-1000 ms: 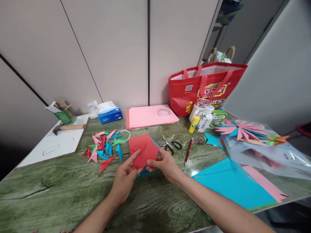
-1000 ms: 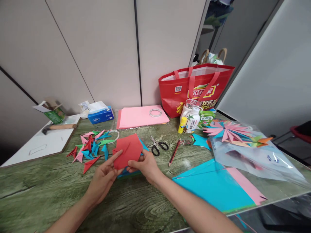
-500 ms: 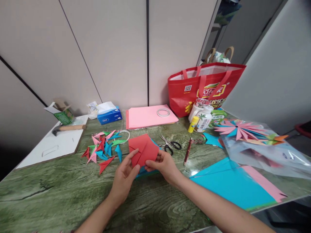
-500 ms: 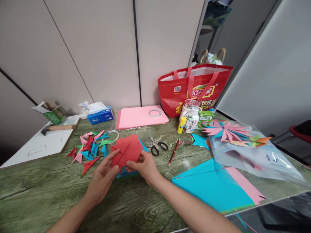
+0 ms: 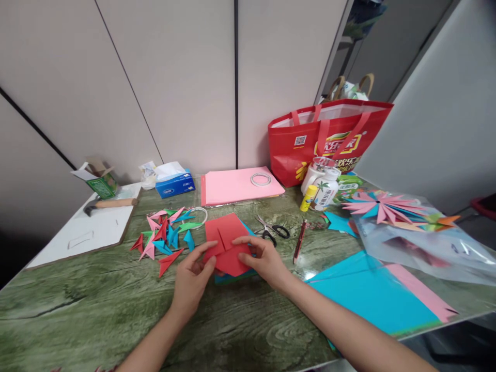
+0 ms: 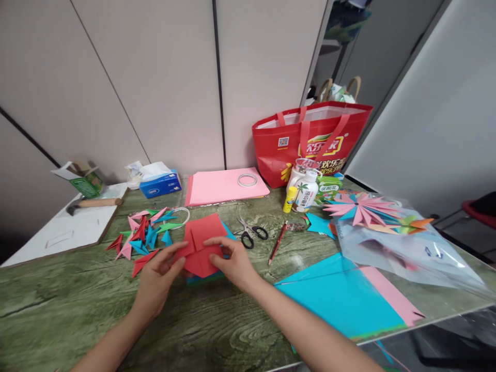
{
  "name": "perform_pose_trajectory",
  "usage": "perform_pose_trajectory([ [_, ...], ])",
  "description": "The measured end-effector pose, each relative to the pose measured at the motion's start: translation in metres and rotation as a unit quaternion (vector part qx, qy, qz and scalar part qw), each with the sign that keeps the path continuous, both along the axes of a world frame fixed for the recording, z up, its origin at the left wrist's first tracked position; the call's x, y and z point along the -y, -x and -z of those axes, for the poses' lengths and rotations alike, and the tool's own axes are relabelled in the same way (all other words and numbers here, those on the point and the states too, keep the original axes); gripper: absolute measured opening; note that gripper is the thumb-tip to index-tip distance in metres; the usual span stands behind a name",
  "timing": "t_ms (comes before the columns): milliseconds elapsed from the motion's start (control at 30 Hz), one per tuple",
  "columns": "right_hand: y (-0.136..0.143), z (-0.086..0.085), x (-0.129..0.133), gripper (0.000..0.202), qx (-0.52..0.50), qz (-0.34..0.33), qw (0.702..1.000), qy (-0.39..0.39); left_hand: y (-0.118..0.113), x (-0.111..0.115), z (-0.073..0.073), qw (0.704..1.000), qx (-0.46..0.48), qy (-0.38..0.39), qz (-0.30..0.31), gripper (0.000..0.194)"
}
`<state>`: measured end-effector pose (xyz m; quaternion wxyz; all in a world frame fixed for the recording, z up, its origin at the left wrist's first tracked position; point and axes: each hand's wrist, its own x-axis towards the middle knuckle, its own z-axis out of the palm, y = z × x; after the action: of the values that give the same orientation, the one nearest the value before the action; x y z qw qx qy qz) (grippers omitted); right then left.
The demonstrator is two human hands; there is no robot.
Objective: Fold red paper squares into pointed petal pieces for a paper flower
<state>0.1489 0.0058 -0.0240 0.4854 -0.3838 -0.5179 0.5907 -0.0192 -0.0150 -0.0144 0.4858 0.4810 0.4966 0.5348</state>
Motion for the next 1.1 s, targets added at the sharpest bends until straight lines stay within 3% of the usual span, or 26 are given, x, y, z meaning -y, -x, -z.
perform_pose_trajectory([
  [100,0.004,-0.002,0.004,0.027,0.011,0.029,0.999,0.010,0.000,-0.001,0.004,0.997,0.010,-0.036,-0.064,0.038],
  [267,0.008,-0.001,0.006,0.018,0.063,0.042,0.994,-0.073,0.000,0.000,0.008,0.999,-0.027,-0.024,-0.037,0.038],
  [433,0.008,0.004,0.008,0.019,0.054,-0.004,0.997,-0.056,0.000,-0.003,0.007,0.997,0.064,0.003,-0.040,0.034],
  [567,0.004,0.001,0.009,0.029,0.111,-0.005,0.983,-0.144,-0.001,-0.004,0.002,0.994,0.086,0.014,-0.064,0.027],
  [933,-0.014,-0.004,-0.004,0.032,0.213,-0.058,0.941,-0.255,0.002,-0.001,-0.002,0.992,0.098,0.062,0.060,0.042],
  [1100,-0.019,-0.008,-0.007,0.021,0.241,-0.077,0.922,-0.293,0.000,0.000,-0.004,0.988,0.105,0.070,0.084,0.049],
])
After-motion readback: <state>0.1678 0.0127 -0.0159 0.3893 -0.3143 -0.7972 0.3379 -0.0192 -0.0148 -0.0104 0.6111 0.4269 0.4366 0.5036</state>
